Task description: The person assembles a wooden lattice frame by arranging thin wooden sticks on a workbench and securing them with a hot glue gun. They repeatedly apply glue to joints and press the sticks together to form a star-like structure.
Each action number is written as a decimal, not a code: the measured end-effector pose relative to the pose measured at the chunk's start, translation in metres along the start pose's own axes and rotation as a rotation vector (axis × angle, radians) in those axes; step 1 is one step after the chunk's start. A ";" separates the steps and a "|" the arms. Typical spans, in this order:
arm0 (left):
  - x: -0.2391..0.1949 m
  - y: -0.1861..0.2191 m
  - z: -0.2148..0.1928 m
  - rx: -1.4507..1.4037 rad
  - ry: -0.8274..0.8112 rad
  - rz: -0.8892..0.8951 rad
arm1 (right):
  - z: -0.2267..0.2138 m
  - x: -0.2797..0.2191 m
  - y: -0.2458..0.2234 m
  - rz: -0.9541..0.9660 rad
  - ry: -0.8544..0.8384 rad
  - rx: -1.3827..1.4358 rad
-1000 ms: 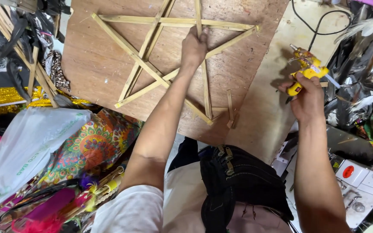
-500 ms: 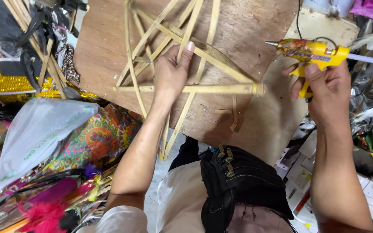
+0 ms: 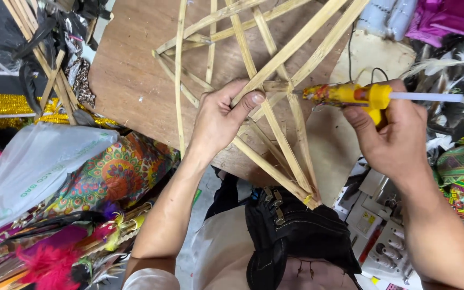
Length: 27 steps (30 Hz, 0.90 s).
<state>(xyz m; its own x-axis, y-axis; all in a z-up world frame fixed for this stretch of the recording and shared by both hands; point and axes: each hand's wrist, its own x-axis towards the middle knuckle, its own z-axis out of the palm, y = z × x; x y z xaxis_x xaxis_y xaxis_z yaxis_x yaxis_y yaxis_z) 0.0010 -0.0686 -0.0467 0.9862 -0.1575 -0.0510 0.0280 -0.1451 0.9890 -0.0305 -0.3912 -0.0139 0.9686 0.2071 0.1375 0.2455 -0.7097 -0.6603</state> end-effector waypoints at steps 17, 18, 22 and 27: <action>-0.016 0.034 0.011 0.427 0.004 0.081 | -0.017 -0.015 -0.026 -0.153 0.066 -0.206; -0.016 0.035 0.012 0.420 -0.002 0.085 | -0.018 -0.015 -0.028 -0.151 0.061 -0.198; -0.016 0.031 0.012 0.463 0.023 0.149 | -0.019 -0.018 -0.020 -0.186 0.049 -0.240; -0.018 0.034 0.011 0.426 0.022 0.197 | -0.018 -0.016 -0.024 -0.170 0.085 -0.264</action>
<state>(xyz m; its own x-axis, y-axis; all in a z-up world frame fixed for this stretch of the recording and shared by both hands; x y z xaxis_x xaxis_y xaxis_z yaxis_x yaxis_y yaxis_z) -0.0176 -0.0819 -0.0139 0.9694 -0.2025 0.1390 -0.2248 -0.5035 0.8343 -0.0513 -0.3895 0.0132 0.9099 0.2889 0.2977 0.3951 -0.8220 -0.4100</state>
